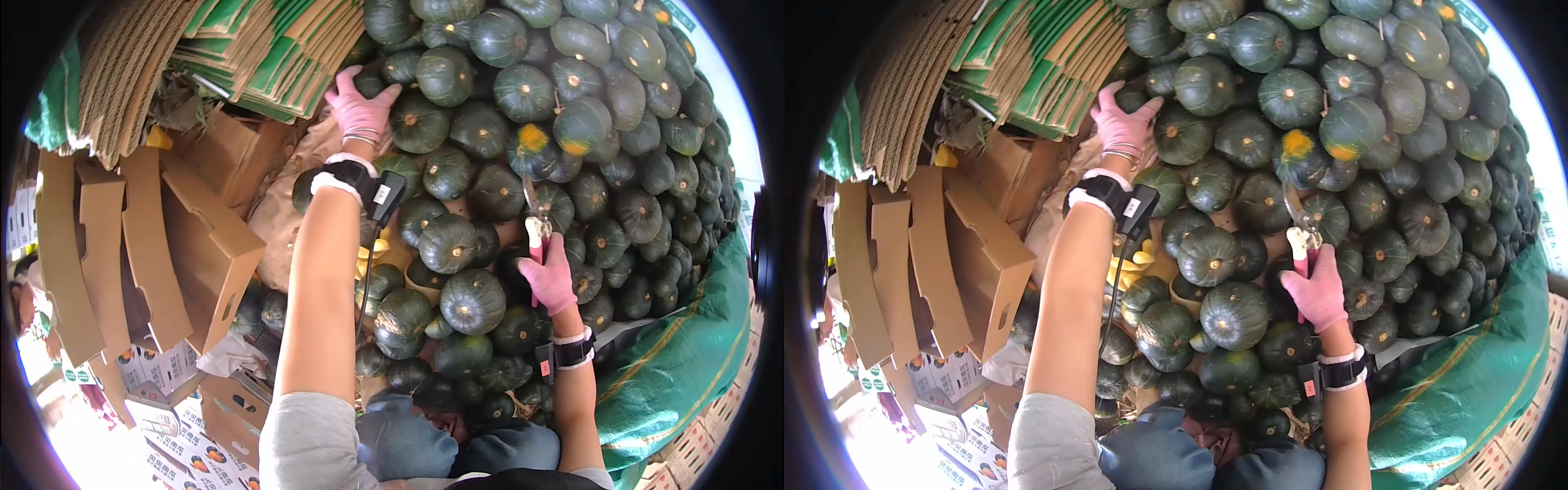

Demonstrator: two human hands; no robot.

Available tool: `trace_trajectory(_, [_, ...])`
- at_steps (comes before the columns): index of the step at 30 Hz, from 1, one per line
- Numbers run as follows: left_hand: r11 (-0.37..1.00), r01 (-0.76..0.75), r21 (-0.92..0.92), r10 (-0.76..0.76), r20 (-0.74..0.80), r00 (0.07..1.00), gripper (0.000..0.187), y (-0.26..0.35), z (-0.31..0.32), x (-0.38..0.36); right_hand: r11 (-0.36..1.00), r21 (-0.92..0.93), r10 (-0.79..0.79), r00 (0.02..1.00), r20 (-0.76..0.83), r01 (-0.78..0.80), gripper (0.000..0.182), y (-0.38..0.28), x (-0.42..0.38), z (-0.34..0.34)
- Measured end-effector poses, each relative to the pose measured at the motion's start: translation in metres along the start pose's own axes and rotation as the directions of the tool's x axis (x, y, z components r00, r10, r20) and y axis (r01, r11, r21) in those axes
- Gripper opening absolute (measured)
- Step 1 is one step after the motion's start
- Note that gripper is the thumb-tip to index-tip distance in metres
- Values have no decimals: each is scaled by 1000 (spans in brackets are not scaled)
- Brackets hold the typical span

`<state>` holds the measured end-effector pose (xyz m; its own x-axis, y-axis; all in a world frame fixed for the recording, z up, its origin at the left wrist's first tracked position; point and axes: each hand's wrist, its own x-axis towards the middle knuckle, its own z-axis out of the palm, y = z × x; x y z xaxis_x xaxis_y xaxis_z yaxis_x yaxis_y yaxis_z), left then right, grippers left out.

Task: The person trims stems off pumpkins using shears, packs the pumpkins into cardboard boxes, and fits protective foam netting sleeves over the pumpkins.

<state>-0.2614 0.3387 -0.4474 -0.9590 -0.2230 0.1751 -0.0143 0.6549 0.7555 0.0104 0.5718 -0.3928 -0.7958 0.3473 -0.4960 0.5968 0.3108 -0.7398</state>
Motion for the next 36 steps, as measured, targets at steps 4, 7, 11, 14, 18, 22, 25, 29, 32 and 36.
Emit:
trace_trajectory(4, [983,-172,71,165,87,982,67,-5,-21,-22,971,-128,206,979,4,-204,42,-21,-4,-2])
trace_trajectory(7, [987,-150,50,145,88,986,64,-31,-39,-44,941,-332,51,996,-74,-73,45,-11,-2,7])
trace_trajectory(11, [989,-82,-125,90,58,994,62,-77,-54,-39,894,-442,-119,991,-60,81,48,-14,-5,6])
trace_trajectory(14, [823,69,-563,136,315,939,60,-42,-111,-74,910,-413,-33,999,-34,16,48,-17,-6,2])
trace_trajectory(18, [614,623,-484,370,874,314,63,-11,-145,-92,936,-258,282,949,145,-239,43,-44,1,-20])
trace_trajectory(22, [967,-123,-224,243,663,708,69,13,-83,-68,943,-320,132,985,113,-89,43,-24,8,-17])
trace_trajectory(25, [984,-172,38,114,605,788,93,32,-21,-43,897,-440,76,996,42,-50,45,-23,7,-10])
trace_trajectory(29, [872,-166,461,-121,532,838,113,38,22,-42,863,-482,209,976,66,-152,48,-33,10,-7])
trace_trajectory(32, [957,-161,242,-2,560,829,109,28,11,-38,846,-517,180,983,43,-133,49,-33,7,-7])
trace_trajectory(36, [795,237,-558,244,654,716,90,22,-35,-53,846,-523,135,990,29,-100,47,-32,7,-10])
